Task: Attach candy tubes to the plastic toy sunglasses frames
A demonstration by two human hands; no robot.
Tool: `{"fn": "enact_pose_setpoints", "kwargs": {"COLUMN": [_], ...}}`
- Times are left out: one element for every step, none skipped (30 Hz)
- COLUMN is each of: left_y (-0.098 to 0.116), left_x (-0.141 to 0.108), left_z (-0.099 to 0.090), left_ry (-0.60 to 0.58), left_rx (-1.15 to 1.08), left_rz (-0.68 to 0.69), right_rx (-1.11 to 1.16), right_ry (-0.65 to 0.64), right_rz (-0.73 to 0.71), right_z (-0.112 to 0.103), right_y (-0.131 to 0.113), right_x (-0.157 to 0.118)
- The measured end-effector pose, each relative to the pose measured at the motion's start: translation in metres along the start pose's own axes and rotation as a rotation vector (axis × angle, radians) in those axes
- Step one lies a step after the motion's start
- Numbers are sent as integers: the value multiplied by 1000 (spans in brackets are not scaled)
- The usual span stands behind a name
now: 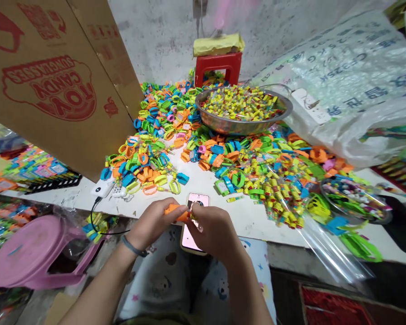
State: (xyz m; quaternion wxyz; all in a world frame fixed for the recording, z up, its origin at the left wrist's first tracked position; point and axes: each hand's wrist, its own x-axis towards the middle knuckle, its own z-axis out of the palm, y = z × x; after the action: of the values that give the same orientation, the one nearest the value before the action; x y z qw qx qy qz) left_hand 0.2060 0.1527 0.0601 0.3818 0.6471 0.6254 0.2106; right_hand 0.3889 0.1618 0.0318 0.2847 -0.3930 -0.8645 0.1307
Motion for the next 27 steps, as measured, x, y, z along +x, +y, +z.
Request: {"fn": "enact_pose_setpoints", "kwargs": {"left_y": [-1, -1, -1, 0, 0, 0, -1, -3, -6, -9, -14, -19, -24, -29, -34, -39, -44, -47, -49, -51, -51, -51, -49, -46, -42, -37, -32], "left_x": [1, 2, 3, 3, 4, 4, 4, 5, 8, 12, 18, 25, 35, 46, 58, 70, 81, 90, 98, 104, 107, 109, 109, 108, 107, 107, 108], "left_z": [-1, -1, -2, -3, -4, -6, -9, -15, -22, -32, -44, -58, -74, -91, -107, -123, -136, -146, -152, -154, -151, -144, -132, -115, -95, -73, -49], "left_ry": [-7, -11, -13, -11, -3, 13, 40, 83, 140, 214, 301, 395, 491, 586, 662, 721, 749, 745, 731, 710, 693, 679, 654, 610, 538, 429, 314], "left_rx": [8, 16, 21, 30, 48, 73, 103, 134, 166, 195, 219, 243, 271, 298, 339, 389, 445, 494, 523, 551, 580, 607, 628, 634, 611, 549, 469], "left_rz": [7, 13, 18, 19, 20, 21, 21, 22, 18, 11, 4, -2, -7, -7, -21, -55, -93, -127, -152, -162, -144, -93, -12, 95, 215, 320, 393], "right_rx": [-2, -9, -20, -28, -29, -17, 2, 20, 30, 23, -9, -57, -105, -152, -199, -235, -261, -280, -294, -303, -312, -320, -325, -328, -326, -317, -296], "right_ry": [4, 4, -3, -12, -21, -26, -25, -21, -22, -27, -46, -84, -109, -117, -118, -119, -120, -122, -123, -120, -110, -99, -84, -66, -45, -16, 18], "right_rz": [-13, -20, -17, -6, 6, 16, 31, 59, 99, 167, 266, 368, 470, 552, 606, 646, 673, 690, 702, 708, 710, 707, 700, 690, 681, 671, 659], "right_z": [2, 3, 5, 6, 6, 6, 5, 4, 1, -1, -3, -5, -6, -6, -5, -4, -2, -1, 0, 1, 2, 2, 2, 2, 2, 2, 2], "right_y": [-1, -2, -3, -2, -1, 2, 8, 16, 26, 38, 51, 65, 77, 89, 97, 104, 107, 108, 107, 105, 102, 100, 97, 96, 95, 94, 95], "right_x": [0, 1, 2, 3, 4, 5, 4, 3, 0, -4, -9, -15, -20, -25, -30, -33, -34, -35, -34, -33, -31, -29, -27, -26, -24, -23, -22]}}
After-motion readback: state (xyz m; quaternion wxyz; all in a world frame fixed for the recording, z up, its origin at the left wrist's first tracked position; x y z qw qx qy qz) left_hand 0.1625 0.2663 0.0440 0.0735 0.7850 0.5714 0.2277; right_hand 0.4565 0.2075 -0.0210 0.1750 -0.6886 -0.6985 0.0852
